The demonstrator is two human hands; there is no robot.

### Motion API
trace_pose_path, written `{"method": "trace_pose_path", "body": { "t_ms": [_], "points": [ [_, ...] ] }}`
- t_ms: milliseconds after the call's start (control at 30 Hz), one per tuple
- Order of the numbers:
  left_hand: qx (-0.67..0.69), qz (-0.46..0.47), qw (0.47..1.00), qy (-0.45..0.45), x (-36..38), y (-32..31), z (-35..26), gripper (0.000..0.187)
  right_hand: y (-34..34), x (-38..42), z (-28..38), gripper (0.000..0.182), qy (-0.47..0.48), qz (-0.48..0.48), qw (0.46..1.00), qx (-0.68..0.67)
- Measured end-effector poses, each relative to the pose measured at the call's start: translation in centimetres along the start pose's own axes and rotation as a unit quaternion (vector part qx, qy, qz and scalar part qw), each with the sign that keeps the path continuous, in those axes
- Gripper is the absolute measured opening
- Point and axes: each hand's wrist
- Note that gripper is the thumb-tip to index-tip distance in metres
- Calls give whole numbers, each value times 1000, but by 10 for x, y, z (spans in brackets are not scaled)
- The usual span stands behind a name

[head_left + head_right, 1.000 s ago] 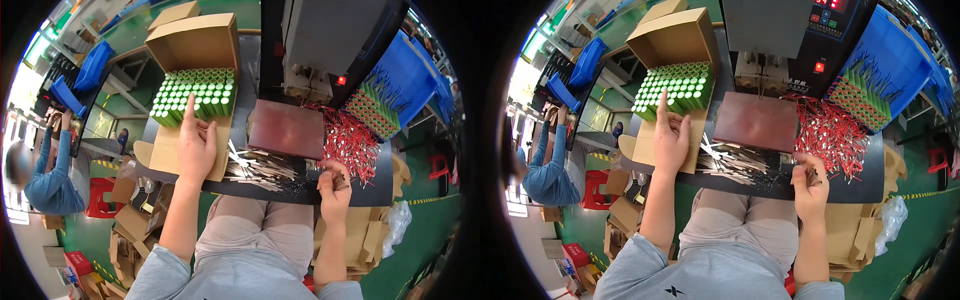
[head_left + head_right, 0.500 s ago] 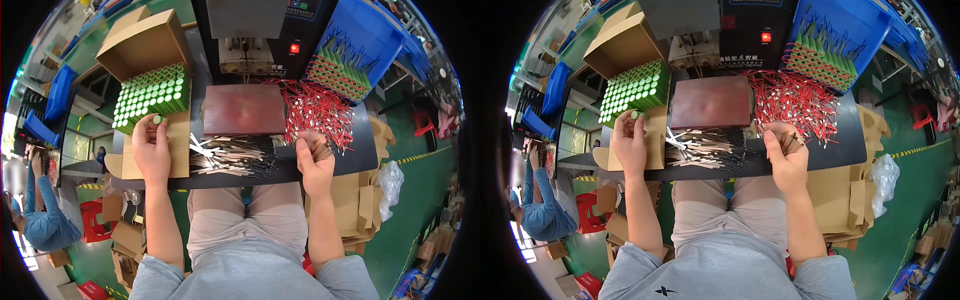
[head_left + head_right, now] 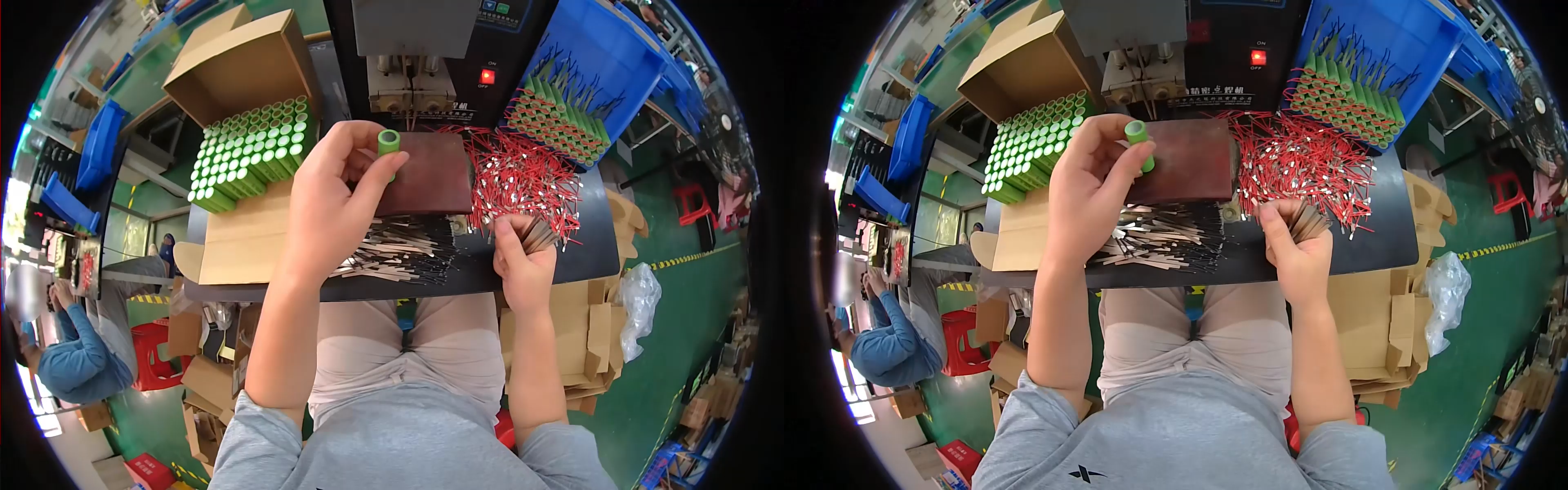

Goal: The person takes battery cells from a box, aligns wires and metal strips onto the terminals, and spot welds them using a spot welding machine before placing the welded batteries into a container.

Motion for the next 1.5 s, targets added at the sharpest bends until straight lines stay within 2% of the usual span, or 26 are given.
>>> {"method": "trace_pose_path", "body": {
  "t_ms": [133, 233, 333, 433, 567, 1000, 1500],
  "points": [
    [-47, 44, 998, -11, -5, -3, -3, 25, -15, -1, 19, 14, 27, -22, 999, 6],
    [-46, 52, 997, -31, -6, -4, 3, 27, -42, -9, 53, 16, 59, 25, 998, -2],
    [-26, 55, 998, -17, -5, -3, 11, 30, -70, -26, 76, 17, 10, 77, 997, 7],
    [-29, 46, 998, -24, -5, -3, 10, 31, -92, -44, 82, 18, -21, 84, 996, 36],
    [-64, 39, 996, -53, -5, -3, 10, 32, -95, -60, 80, 14, -42, 126, 991, 6],
    [-97, 31, 991, -87, -6, -7, 15, 33, -96, -62, 80, 14, -25, 131, 990, 41],
    [-66, 30, 996, -60, -2, -8, 17, 30, -96, -60, 75, 16, -3, 121, 991, 49]
  ]
}}
Point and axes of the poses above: each hand's wrist, its own x-axis away from the middle knuckle, its own y-axis out of the back of the hand, z = x × y, and after that the axes turned 12 degrees about -y, right-handed
